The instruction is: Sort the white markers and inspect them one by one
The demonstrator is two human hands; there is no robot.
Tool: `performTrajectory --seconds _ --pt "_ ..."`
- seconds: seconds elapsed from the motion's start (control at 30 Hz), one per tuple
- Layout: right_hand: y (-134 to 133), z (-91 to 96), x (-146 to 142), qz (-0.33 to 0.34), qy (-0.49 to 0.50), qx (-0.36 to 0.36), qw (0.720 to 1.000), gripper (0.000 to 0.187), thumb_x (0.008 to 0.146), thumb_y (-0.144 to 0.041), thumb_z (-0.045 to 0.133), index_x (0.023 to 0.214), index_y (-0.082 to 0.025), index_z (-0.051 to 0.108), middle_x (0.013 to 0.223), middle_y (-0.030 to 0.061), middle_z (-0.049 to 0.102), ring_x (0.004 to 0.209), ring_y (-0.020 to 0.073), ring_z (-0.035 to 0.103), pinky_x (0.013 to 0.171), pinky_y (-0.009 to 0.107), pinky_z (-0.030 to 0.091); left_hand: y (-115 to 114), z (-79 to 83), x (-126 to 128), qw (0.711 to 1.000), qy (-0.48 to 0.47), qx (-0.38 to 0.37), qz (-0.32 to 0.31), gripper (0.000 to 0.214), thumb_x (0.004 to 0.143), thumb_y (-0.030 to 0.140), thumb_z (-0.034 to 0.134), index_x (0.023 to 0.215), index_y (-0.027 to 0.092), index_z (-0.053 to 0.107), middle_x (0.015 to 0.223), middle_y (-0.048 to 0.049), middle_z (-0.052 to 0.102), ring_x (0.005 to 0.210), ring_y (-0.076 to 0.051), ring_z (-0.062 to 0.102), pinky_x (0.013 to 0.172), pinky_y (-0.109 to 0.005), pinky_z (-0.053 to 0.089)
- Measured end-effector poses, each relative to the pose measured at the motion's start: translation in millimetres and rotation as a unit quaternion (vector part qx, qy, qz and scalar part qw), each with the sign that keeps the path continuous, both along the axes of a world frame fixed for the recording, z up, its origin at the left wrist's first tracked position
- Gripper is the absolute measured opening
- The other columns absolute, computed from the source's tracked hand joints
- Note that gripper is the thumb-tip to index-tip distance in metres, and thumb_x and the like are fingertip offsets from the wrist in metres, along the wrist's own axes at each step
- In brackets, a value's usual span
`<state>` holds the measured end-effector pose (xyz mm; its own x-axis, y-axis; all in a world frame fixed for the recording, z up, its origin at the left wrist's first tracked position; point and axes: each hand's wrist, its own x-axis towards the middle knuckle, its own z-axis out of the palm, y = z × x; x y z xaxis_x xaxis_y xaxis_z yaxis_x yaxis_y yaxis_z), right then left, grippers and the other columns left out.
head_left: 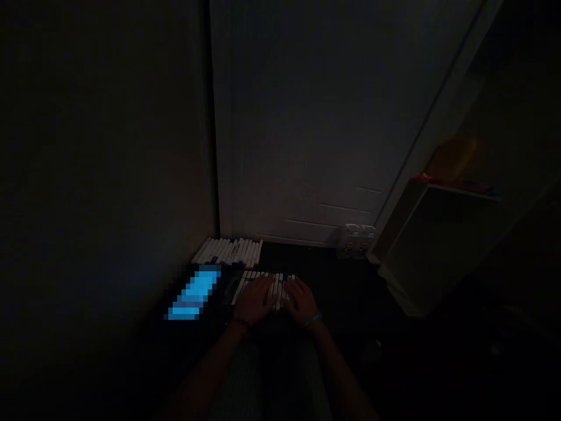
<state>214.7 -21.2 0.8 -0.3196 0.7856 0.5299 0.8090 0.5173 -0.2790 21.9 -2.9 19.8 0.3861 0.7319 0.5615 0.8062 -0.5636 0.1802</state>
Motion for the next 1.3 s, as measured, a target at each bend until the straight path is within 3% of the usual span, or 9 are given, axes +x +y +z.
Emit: performTrajectory --seconds 0.23,0.73,0.87,1.07,1.3 --pt "-8 6.4 -5 0.045 -0.060 -0.014 0.997 0.071 0.072 -0.059 0.049 0.132 -0.028 0.028 0.134 0.0024 0.036 0.123 0.0247 0.032 0.102 0.048 0.018 2 -5.5 2 0.999 -0.003 -0.048 -0.004 0.038 0.085 0.037 0.032 0.115 0.026 0.052 0.121 -0.0014 0.053 0.117 -0.019 0.041 0.098 -0.038 0.031" --pt "-11 9.8 -6 0.095 -0.027 -0.039 0.994 0.047 0.078 -0.050 0.049 0.120 -0.030 0.047 0.119 -0.0018 0.054 0.111 0.0167 0.048 0.094 0.030 0.038 1 -6.6 4 0.994 -0.010 -0.108 0.023 0.036 0.085 0.040 0.033 0.112 0.030 0.054 0.120 0.0014 0.054 0.117 -0.018 0.041 0.095 -0.034 0.036" --pt "-12 14.7 -7 0.101 -0.031 -0.016 0.994 0.049 0.077 -0.048 0.051 0.122 -0.029 0.044 0.121 -0.0004 0.052 0.111 0.0163 0.046 0.095 0.032 0.036 0 -5.9 4 0.994 -0.010 -0.107 0.030 0.036 0.085 0.040 0.032 0.111 0.030 0.055 0.119 0.0017 0.055 0.117 -0.018 0.041 0.094 -0.033 0.037" --pt "-13 16.9 -8 0.058 -0.035 0.022 0.997 0.071 0.070 -0.049 0.058 0.131 -0.023 0.032 0.131 0.0058 0.041 0.119 0.0226 0.035 0.099 0.041 0.029 -1 -4.5 5 0.994 -0.008 -0.098 0.038 0.040 0.086 0.042 0.028 0.112 0.027 0.055 0.118 -0.0004 0.056 0.116 -0.018 0.043 0.093 -0.031 0.037" --pt "-12 13.0 -8 0.089 -0.045 0.002 0.995 0.062 0.076 -0.044 0.053 0.131 -0.024 0.031 0.134 0.0017 0.037 0.123 0.0174 0.032 0.102 0.035 0.027 -1 -4.8 3 0.994 -0.034 -0.095 0.041 0.039 0.087 0.039 0.026 0.108 0.025 0.055 0.111 -0.0021 0.060 0.105 -0.017 0.052 0.086 -0.029 0.041"
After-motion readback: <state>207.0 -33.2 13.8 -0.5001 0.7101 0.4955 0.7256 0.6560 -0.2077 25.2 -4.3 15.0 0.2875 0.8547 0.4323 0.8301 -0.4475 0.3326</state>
